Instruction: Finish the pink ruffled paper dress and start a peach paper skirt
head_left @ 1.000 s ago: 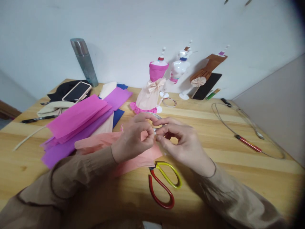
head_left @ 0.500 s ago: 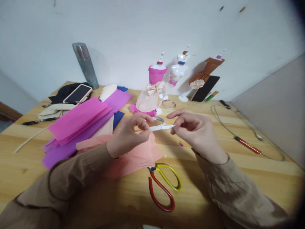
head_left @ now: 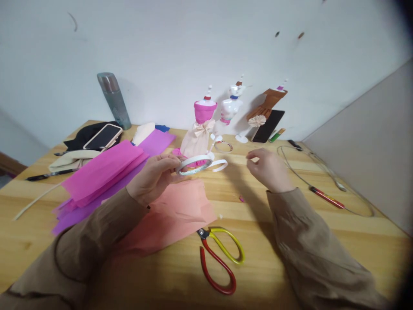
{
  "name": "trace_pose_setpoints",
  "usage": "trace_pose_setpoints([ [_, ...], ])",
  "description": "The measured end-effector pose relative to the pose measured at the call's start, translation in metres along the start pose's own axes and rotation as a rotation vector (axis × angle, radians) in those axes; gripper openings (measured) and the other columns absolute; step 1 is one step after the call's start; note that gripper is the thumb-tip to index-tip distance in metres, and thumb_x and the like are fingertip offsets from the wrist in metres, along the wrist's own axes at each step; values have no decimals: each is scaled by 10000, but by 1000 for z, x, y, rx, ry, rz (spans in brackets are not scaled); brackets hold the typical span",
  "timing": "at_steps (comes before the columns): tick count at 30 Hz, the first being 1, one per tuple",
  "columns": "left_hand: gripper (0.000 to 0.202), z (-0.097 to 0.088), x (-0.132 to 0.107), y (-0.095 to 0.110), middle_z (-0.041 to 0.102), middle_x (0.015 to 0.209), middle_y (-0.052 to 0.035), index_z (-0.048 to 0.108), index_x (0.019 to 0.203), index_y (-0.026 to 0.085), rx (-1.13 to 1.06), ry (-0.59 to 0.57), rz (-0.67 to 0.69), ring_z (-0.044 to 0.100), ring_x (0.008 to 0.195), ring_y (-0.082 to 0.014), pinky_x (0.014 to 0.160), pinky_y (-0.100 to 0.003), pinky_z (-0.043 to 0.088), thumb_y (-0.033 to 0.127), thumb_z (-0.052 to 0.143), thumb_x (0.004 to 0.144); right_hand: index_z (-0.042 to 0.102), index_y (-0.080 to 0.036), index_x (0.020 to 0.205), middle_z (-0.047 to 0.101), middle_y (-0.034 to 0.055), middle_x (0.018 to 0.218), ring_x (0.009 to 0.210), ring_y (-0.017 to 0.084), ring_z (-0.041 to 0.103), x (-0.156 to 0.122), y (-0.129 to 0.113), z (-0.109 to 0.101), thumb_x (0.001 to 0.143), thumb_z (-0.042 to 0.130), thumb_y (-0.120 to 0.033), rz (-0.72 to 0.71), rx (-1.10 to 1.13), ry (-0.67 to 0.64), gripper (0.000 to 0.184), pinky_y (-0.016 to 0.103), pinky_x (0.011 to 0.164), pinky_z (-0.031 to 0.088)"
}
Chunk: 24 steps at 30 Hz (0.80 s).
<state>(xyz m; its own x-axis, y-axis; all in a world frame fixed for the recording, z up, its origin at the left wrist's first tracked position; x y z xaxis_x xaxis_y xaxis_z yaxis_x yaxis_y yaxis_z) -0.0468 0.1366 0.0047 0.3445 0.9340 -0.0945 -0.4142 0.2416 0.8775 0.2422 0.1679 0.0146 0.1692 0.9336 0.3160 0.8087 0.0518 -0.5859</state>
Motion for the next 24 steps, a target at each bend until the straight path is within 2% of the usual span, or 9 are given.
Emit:
trace_pose_setpoints([
  [1, 85, -1, 0, 0, 626, 736, -41, 659, 625, 133, -1, 9, 2, 579, 777, -171, 807, -355, 501, 189, 684, 683, 652, -178, 738, 697, 91, 789, 629, 195, 603, -7, -9, -11, 667, 548, -179, -20, -54, 17, 126, 331, 616, 450],
  [2, 84, -2, 1, -1, 636, 741, -45, 654, 625, 135, -8, 14, 7, 587, 789, -176, 814, -357, 500, 188, 683, 683, 660, -185, 793, 671, 59, 687, 581, 187, 589, -17, -20, -17, 710, 533, -188, -43, -60, -47, 152, 314, 578, 435],
  [5, 79, -4, 3, -1, 659, 746, -51, 643, 625, 149, -38, 14, 16, 617, 843, -205, 840, -379, 499, 189, 679, 683, 646, -209, 753, 635, 15, 625, 548, 153, 566, -82, -79, 6, 802, 541, -223, -368, 95, -698, 117, 263, 515, 402],
  [7, 86, -5, 4, 0, 665, 740, -55, 639, 624, 155, -42, 9, 21, 630, 866, -223, 841, -391, 503, 200, 678, 686, 616, -211, 685, 614, 0, 621, 533, 132, 528, -131, -101, 22, 790, 576, -164, -501, 9, -917, 121, 254, 509, 378],
  [10, 82, -6, 4, 0, 663, 729, -56, 639, 635, 157, -36, 7, 24, 637, 871, -229, 831, -389, 510, 205, 679, 688, 625, -196, 778, 659, 48, 821, 703, 176, 603, -172, -105, 53, 726, 610, -108, -467, -78, -925, 104, 282, 618, 453],
  [14, 57, -6, 6, -3, 651, 707, -53, 643, 657, 153, -58, 2, 7, 631, 847, -214, 815, -365, 513, 186, 674, 693, 606, -174, 999, 635, 100, 1032, 771, 187, 616, -194, -87, 78, 721, 558, -67, -407, -166, -868, 302, 306, 663, 480],
  [16, 55, -5, 6, -4, 651, 714, -55, 641, 659, 152, -74, 5, 2, 627, 844, -211, 806, -355, 513, 181, 670, 695, 582, -188, 1044, 632, 89, 1013, 714, 171, 605, -198, -79, 74, 738, 524, -64, -392, -168, -877, 335, 297, 622, 467],
  [20, 57, -5, 5, -5, 660, 774, -58, 627, 652, 143, -104, 36, -22, 621, 864, -200, 813, -342, 510, 159, 651, 701, 575, -230, 887, 627, 36, 765, 612, 172, 568, -197, -62, 45, 820, 518, -151, -347, -120, -867, 118, 292, 554, 432],
  [24, 43, -7, 4, -7, 658, 814, -56, 635, 660, 132, -138, 78, -47, 598, 833, -172, 810, -333, 510, 141, 635, 702, 623, -251, 844, 640, 19, 700, 576, 154, 569, -179, -38, 14, 763, 666, -208, -201, 198, -781, 101, 261, 522, 447],
])
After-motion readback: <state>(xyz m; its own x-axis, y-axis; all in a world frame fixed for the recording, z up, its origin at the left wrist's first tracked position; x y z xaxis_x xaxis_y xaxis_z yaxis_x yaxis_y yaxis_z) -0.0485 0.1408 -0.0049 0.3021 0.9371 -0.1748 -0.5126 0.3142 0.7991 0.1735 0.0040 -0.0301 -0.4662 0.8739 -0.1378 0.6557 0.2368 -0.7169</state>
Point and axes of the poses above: each hand's wrist, its own x-axis towards the middle knuckle, its own z-axis out of the palm, y = z × x, the point moved 8 cm from there along x, towards the middle knuckle
